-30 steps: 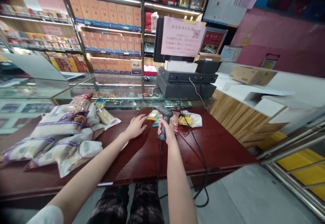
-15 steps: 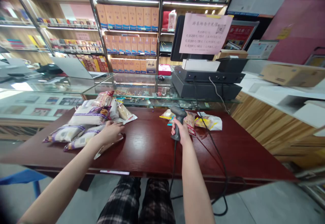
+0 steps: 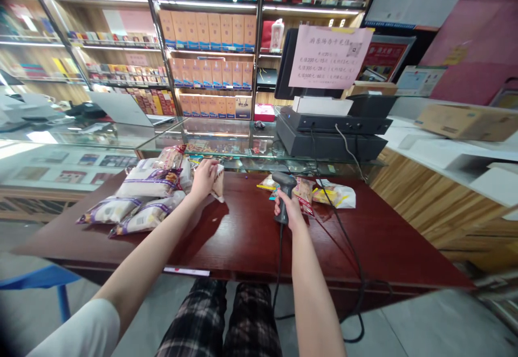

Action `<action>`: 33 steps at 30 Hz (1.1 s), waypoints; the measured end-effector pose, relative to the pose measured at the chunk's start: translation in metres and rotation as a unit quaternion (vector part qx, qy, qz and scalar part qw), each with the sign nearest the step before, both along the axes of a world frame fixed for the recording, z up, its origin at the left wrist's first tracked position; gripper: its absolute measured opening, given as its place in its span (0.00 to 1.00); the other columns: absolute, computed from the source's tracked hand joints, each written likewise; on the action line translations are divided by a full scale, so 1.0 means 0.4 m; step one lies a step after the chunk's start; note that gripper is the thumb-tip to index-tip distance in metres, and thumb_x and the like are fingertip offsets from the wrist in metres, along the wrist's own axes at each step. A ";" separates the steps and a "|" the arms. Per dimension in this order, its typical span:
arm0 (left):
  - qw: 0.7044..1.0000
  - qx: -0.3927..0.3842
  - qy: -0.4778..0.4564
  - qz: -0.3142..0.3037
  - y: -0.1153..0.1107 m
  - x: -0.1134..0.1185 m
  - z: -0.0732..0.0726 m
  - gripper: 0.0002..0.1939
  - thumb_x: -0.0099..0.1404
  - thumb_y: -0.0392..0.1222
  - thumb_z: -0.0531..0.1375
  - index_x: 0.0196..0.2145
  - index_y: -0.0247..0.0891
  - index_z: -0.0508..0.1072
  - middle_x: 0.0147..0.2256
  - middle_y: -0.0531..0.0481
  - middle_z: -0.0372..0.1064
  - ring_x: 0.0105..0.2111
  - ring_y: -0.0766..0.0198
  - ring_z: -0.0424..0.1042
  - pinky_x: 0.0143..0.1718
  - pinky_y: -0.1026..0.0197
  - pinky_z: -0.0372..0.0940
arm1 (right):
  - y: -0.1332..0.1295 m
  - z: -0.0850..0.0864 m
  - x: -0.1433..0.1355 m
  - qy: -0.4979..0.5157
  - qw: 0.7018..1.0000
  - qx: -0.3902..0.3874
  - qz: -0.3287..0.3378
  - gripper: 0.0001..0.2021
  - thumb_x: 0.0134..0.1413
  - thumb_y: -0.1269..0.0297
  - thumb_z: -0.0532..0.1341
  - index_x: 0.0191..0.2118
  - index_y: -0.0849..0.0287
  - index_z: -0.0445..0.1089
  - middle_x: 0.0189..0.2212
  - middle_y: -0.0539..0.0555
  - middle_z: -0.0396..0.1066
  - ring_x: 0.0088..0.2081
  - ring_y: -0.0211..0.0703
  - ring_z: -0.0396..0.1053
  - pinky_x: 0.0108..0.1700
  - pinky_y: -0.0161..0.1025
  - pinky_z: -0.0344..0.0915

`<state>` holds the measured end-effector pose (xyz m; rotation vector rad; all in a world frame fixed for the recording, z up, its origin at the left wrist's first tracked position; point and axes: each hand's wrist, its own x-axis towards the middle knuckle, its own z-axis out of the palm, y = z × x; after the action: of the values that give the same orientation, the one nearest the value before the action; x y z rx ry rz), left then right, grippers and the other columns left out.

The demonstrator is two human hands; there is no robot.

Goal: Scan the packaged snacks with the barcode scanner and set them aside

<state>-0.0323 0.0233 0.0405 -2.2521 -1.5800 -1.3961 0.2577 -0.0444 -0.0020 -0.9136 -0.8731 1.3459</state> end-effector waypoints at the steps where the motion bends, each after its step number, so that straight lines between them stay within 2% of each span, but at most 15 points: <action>1: 0.998 0.011 -0.061 0.006 0.021 0.009 -0.012 0.12 0.69 0.37 0.49 0.43 0.36 0.71 0.43 0.41 0.67 0.46 0.57 0.68 0.50 0.55 0.63 | 0.002 -0.002 0.001 0.000 1.000 -0.002 0.002 0.20 0.42 0.54 0.70 0.37 0.56 0.62 0.16 0.41 0.61 0.12 0.31 0.56 0.13 0.31 0.56; 3: 0.989 0.002 -0.148 0.009 0.054 0.024 -0.050 0.11 0.67 0.36 0.52 0.43 0.36 0.70 0.43 0.40 0.66 0.46 0.56 0.68 0.51 0.53 0.64 | 0.006 -0.009 0.004 -0.003 1.000 -0.003 0.006 0.20 0.43 0.54 0.70 0.37 0.56 0.62 0.16 0.41 0.61 0.12 0.31 0.56 0.14 0.31 0.56; 5: 0.982 -0.021 -0.190 -0.005 0.069 0.031 -0.102 0.12 0.66 0.36 0.52 0.45 0.35 0.70 0.45 0.39 0.64 0.45 0.56 0.69 0.51 0.51 0.64 | 0.010 -0.015 0.008 -0.008 1.000 -0.002 0.008 0.20 0.43 0.54 0.70 0.37 0.55 0.62 0.17 0.41 0.61 0.12 0.31 0.56 0.14 0.31 0.56; 8: 0.980 -0.041 -0.190 -0.042 0.060 0.031 -0.174 0.15 0.68 0.40 0.52 0.50 0.36 0.69 0.47 0.39 0.64 0.48 0.55 0.68 0.55 0.48 0.61 | 0.013 -0.019 0.009 -0.014 1.000 0.004 0.004 0.19 0.44 0.54 0.69 0.38 0.55 0.62 0.17 0.41 0.61 0.12 0.31 0.56 0.14 0.31 0.57; 10: 0.981 -0.049 -0.176 -0.062 0.044 0.026 -0.200 0.17 0.68 0.40 0.50 0.52 0.38 0.68 0.48 0.40 0.64 0.52 0.55 0.65 0.58 0.48 0.58 | 0.011 -0.018 0.006 -0.019 1.000 0.008 0.004 0.19 0.45 0.55 0.69 0.38 0.56 0.62 0.17 0.41 0.62 0.12 0.31 0.56 0.14 0.31 0.57; 12: 0.981 -0.050 -0.167 -0.080 0.029 0.022 -0.205 0.19 0.69 0.39 0.49 0.55 0.38 0.66 0.52 0.39 0.62 0.56 0.55 0.62 0.60 0.47 0.55 | 0.007 -0.014 0.001 -0.025 1.000 0.010 0.006 0.18 0.45 0.55 0.68 0.37 0.56 0.62 0.17 0.42 0.62 0.12 0.31 0.56 0.14 0.31 0.57; 15: 0.977 -0.077 -0.145 -0.138 0.016 0.019 -0.191 0.19 0.69 0.42 0.49 0.55 0.39 0.67 0.57 0.40 0.59 0.61 0.55 0.56 0.63 0.48 0.50 | 0.002 -0.009 -0.008 -0.032 0.999 0.010 0.013 0.18 0.46 0.55 0.68 0.36 0.56 0.62 0.17 0.41 0.62 0.12 0.31 0.56 0.14 0.31 0.57; 20: 0.927 -0.211 -0.146 -0.274 -0.001 0.026 -0.186 0.21 0.66 0.50 0.55 0.55 0.41 0.67 0.55 0.42 0.66 0.56 0.54 0.65 0.60 0.49 0.56 | 0.000 -0.007 -0.016 -0.036 0.999 -0.006 0.013 0.19 0.45 0.55 0.69 0.38 0.56 0.62 0.17 0.41 0.61 0.12 0.31 0.56 0.13 0.31 0.56; 22: 0.916 -0.233 -0.169 -0.281 -0.012 0.033 -0.191 0.24 0.63 0.50 0.60 0.54 0.42 0.66 0.54 0.42 0.67 0.55 0.53 0.66 0.59 0.49 0.57 | 0.000 -0.007 -0.016 -0.036 0.999 -0.006 0.011 0.19 0.45 0.55 0.69 0.38 0.56 0.62 0.17 0.41 0.62 0.12 0.31 0.56 0.13 0.31 0.56; 25: 0.917 -0.246 -0.189 -0.250 -0.026 0.046 -0.195 0.27 0.58 0.47 0.64 0.53 0.41 0.65 0.50 0.43 0.69 0.52 0.52 0.67 0.57 0.48 0.59 | -0.001 -0.005 -0.017 -0.034 0.999 -0.006 0.013 0.20 0.44 0.55 0.69 0.38 0.56 0.62 0.17 0.41 0.62 0.12 0.31 0.56 0.13 0.32 0.56; 30: 0.907 -0.241 -0.186 -0.290 -0.023 0.051 -0.193 0.36 0.57 0.37 0.60 0.62 0.40 0.52 0.51 0.43 0.65 0.51 0.57 0.68 0.56 0.52 0.60 | -0.004 -0.001 -0.019 -0.034 0.999 -0.007 0.020 0.19 0.44 0.55 0.68 0.38 0.56 0.62 0.17 0.41 0.62 0.12 0.31 0.56 0.13 0.31 0.55; 33: 0.928 -0.203 -0.162 -0.266 -0.006 0.036 -0.196 0.34 0.54 0.33 0.59 0.58 0.39 0.57 0.52 0.42 0.64 0.54 0.56 0.65 0.58 0.51 0.57 | -0.003 -0.004 -0.016 -0.029 0.999 -0.007 0.024 0.19 0.45 0.55 0.68 0.40 0.56 0.62 0.17 0.41 0.62 0.12 0.31 0.56 0.14 0.31 0.56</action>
<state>-0.0177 0.0211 -0.0378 -3.0010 -1.5183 -1.7755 0.2512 -0.0454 -0.0037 -0.9518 -0.9363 1.3730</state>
